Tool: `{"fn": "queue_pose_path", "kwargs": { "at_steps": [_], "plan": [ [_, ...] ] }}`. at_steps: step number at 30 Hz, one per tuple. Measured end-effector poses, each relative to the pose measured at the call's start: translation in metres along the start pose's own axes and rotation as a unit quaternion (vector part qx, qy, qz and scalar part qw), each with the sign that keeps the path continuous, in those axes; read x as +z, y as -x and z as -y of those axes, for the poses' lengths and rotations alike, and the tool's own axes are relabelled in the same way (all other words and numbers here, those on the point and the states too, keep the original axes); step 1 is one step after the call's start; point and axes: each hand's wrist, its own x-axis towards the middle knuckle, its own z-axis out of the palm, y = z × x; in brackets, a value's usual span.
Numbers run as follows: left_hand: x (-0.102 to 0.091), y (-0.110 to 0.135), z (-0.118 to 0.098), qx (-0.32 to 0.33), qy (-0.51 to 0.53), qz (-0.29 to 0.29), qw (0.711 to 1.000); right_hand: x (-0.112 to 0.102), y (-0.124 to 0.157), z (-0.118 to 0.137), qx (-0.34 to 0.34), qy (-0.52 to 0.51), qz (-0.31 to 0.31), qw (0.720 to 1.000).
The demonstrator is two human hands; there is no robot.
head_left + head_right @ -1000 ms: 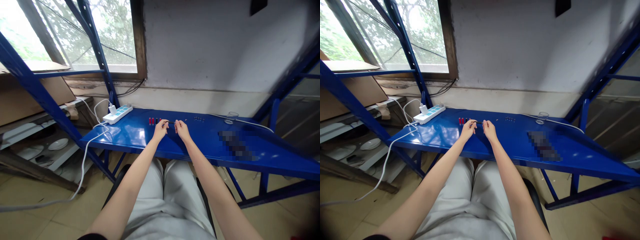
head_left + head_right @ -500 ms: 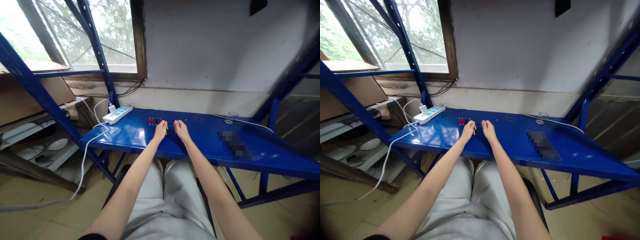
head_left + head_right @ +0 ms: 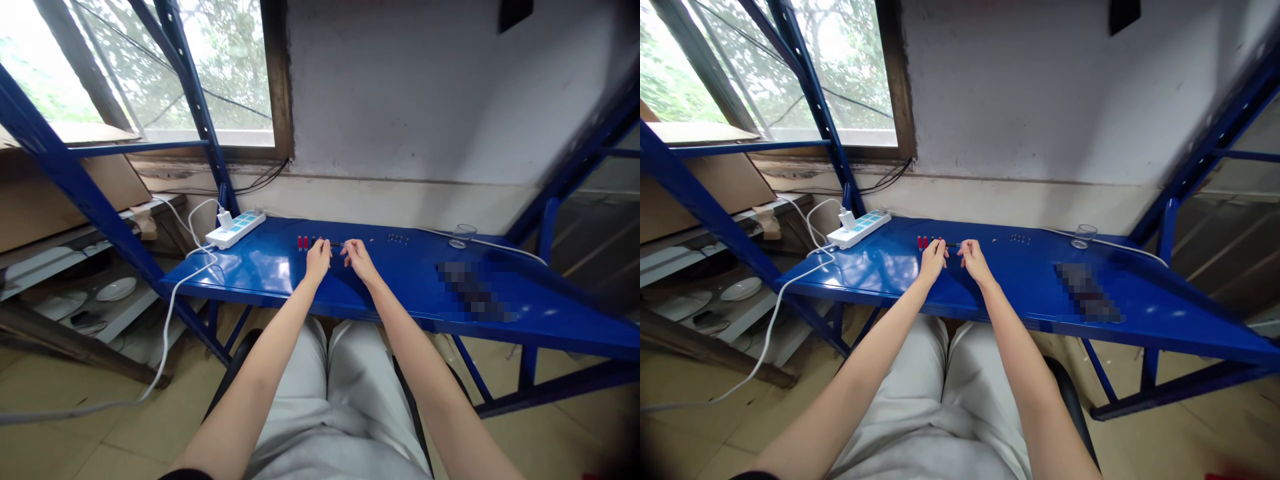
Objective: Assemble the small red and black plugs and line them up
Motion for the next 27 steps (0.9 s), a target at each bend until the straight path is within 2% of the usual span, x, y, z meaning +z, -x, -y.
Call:
{"fn": "queue_pose_path", "kwargs": {
  "at_steps": [3, 8, 11, 15, 21, 27],
  "plan": [
    [0.000, 0.000, 0.001, 0.009, -0.009, 0.018, 1.000, -0.001, 0.002, 0.003, 0.023, 0.025, -0.017, 0.999],
    [0.001, 0.002, 0.002, 0.024, -0.014, 0.038, 0.999, -0.002, 0.008, 0.014, 0.017, 0.092, -0.021, 0.995],
    [0.000, 0.002, 0.001, 0.020, -0.009, 0.019, 1.000, -0.001, 0.009, 0.016, 0.029, 0.086, -0.009, 0.996],
    [-0.001, 0.002, -0.001, 0.025, 0.000, 0.008, 1.000, 0.001, 0.009, 0.015, 0.031, 0.075, 0.038, 0.996],
    [-0.001, 0.002, -0.003, 0.024, 0.005, -0.022, 0.999, 0.001, 0.010, 0.017, 0.013, 0.084, 0.040, 0.996],
    [-0.005, -0.005, -0.001, 0.011, 0.074, -0.120, 0.990, 0.000, 0.010, 0.019, 0.011, 0.078, 0.012, 0.997]
  ]
}}
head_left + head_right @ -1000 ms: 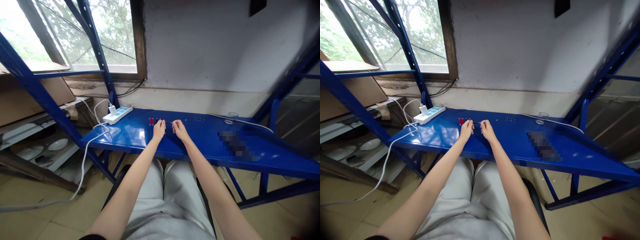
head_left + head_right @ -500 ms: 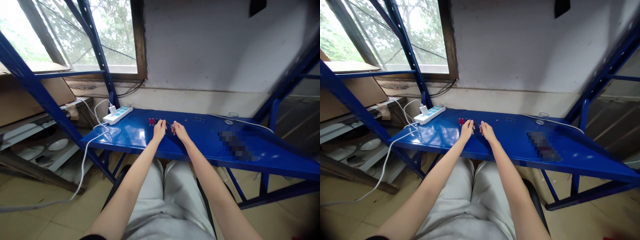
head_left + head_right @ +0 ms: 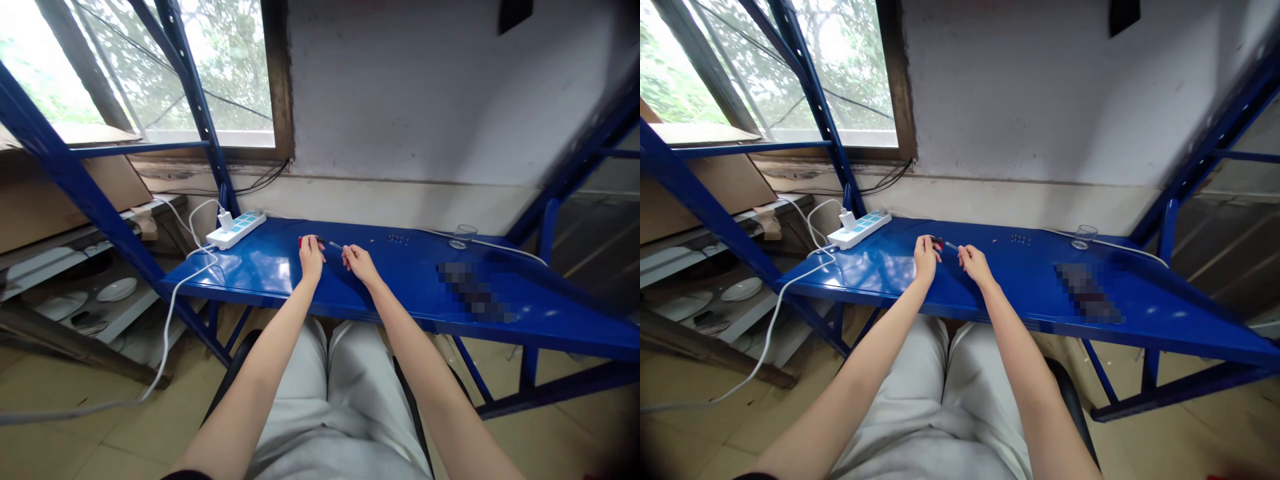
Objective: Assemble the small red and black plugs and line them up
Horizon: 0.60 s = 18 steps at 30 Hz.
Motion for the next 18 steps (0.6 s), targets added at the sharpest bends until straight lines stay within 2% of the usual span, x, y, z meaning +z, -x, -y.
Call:
{"fn": "queue_pose_path", "kwargs": {
  "at_steps": [2, 3, 6, 9, 12, 18],
  "plan": [
    [0.000, -0.002, 0.000, -0.014, 0.014, -0.004, 1.000, 0.000, -0.002, -0.001, 0.000, -0.010, -0.023, 1.000],
    [0.000, -0.002, 0.001, -0.020, 0.015, 0.013, 1.000, 0.000, -0.003, -0.001, 0.000, -0.019, -0.036, 0.999],
    [0.002, -0.001, 0.002, -0.028, 0.009, 0.111, 0.993, -0.001, -0.005, -0.001, 0.000, -0.048, -0.050, 0.998],
    [0.004, 0.001, 0.005, -0.027, 0.006, 0.182, 0.983, -0.001, -0.004, 0.001, 0.011, -0.047, -0.004, 0.999],
    [0.005, 0.000, 0.009, -0.026, 0.002, 0.181, 0.983, 0.000, -0.003, 0.003, 0.020, -0.043, 0.032, 0.998],
    [0.003, 0.002, 0.009, 0.021, -0.048, 0.173, 0.984, 0.001, -0.005, -0.005, 0.016, -0.058, 0.028, 0.998]
  ]
}}
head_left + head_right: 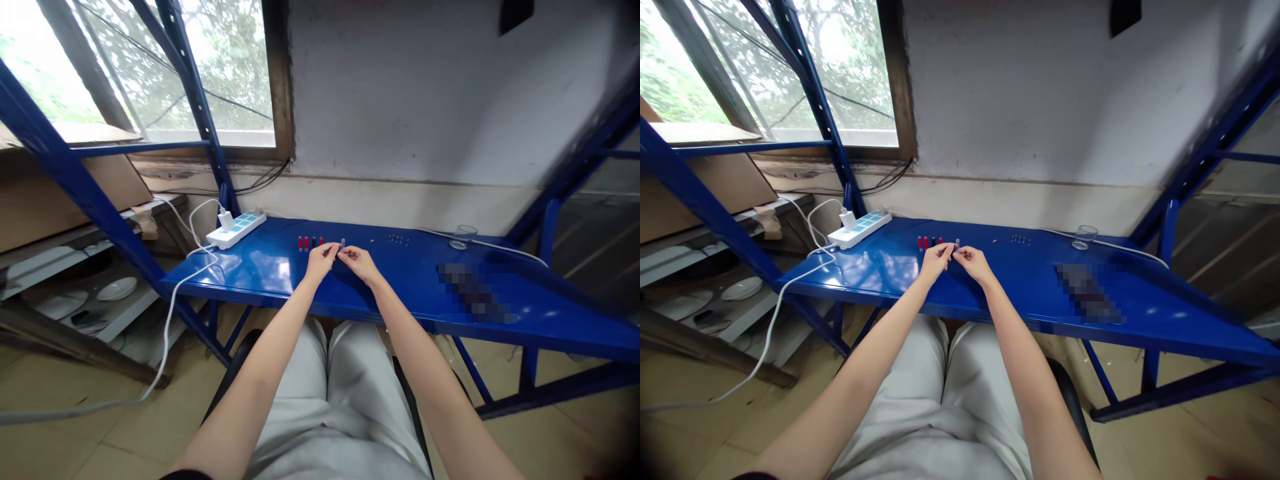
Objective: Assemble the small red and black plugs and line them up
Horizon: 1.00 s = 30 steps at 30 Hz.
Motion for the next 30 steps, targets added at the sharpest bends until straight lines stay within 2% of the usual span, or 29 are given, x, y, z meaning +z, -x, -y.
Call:
{"fn": "queue_pose_path", "kwargs": {
  "at_steps": [4, 11, 13, 16, 19, 22, 25, 30],
  "plan": [
    [0.001, 0.003, -0.001, 0.070, -0.050, -0.003, 0.996, 0.000, -0.002, -0.006, -0.014, -0.001, 0.016, 1.000],
    [0.000, 0.004, -0.003, 0.081, -0.068, 0.012, 0.994, -0.002, -0.002, -0.007, -0.037, 0.066, 0.000, 0.997],
    [-0.001, 0.005, -0.006, 0.064, -0.058, 0.000, 0.996, -0.006, -0.002, -0.009, -0.031, 0.129, -0.037, 0.990],
    [-0.002, 0.006, -0.009, 0.037, -0.045, -0.019, 0.998, -0.016, -0.007, -0.014, 0.005, 0.215, -0.132, 0.968],
    [-0.002, 0.006, -0.010, 0.028, -0.045, -0.022, 0.998, -0.031, -0.019, -0.022, 0.064, 0.224, -0.196, 0.953],
    [-0.002, 0.006, -0.009, 0.026, -0.050, -0.021, 0.998, -0.047, -0.034, -0.031, 0.107, 0.225, -0.225, 0.942],
    [-0.002, 0.006, -0.008, 0.025, -0.053, -0.013, 0.998, -0.059, -0.048, -0.039, 0.140, 0.298, -0.214, 0.920],
    [-0.002, 0.007, -0.008, 0.026, -0.063, -0.001, 0.998, -0.066, -0.061, -0.043, 0.169, 0.412, -0.127, 0.886]
  ]
}}
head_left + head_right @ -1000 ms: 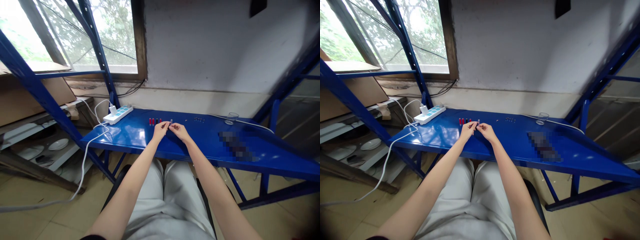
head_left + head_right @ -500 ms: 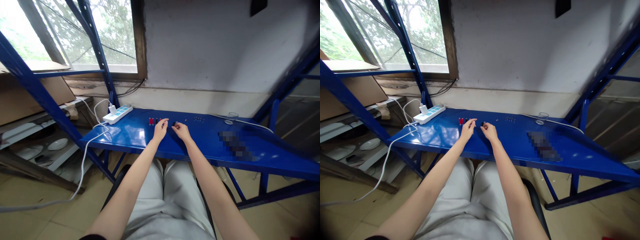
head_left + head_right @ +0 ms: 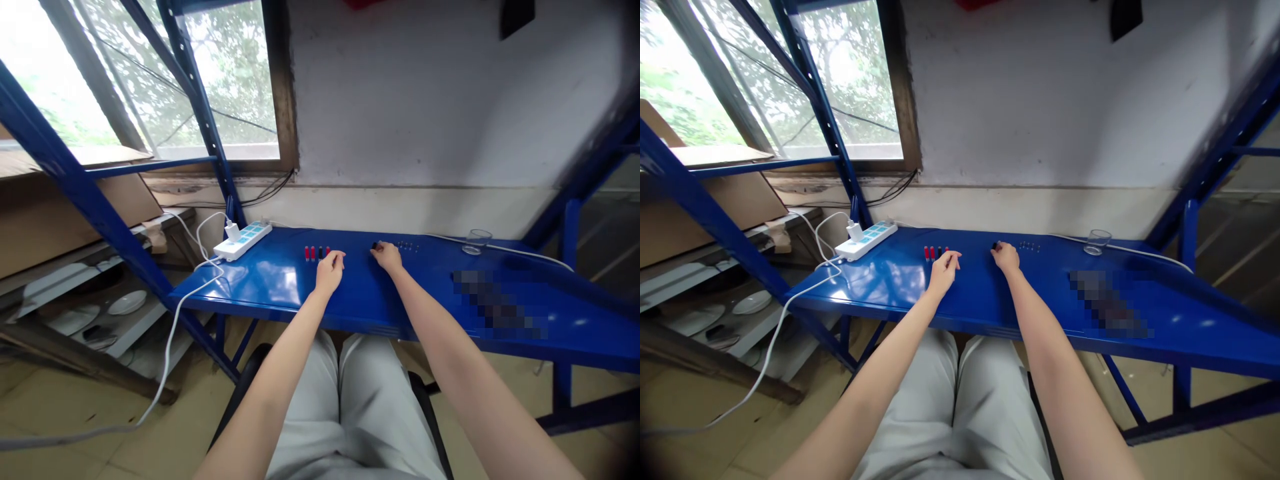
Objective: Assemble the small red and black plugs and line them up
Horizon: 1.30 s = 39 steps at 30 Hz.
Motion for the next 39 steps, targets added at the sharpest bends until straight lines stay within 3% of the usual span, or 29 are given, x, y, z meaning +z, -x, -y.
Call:
{"fn": "queue_pose_path", "kwargs": {
  "at_steps": [6, 15, 25, 39],
  "plan": [
    [0.001, 0.000, 0.000, 0.000, -0.010, -0.002, 1.000, 0.001, -0.006, 0.004, 0.005, 0.075, 0.038, 0.996],
    [0.000, 0.000, 0.000, -0.005, 0.012, -0.016, 1.000, -0.001, -0.020, 0.003, 0.013, 0.092, 0.090, 0.992],
    [-0.002, 0.000, -0.002, -0.027, 0.040, -0.045, 0.998, -0.005, -0.022, 0.002, 0.020, 0.101, 0.078, 0.992],
    [-0.002, -0.002, 0.002, -0.050, 0.085, -0.096, 0.990, -0.010, -0.027, 0.004, 0.017, 0.113, 0.121, 0.986]
  ]
}}
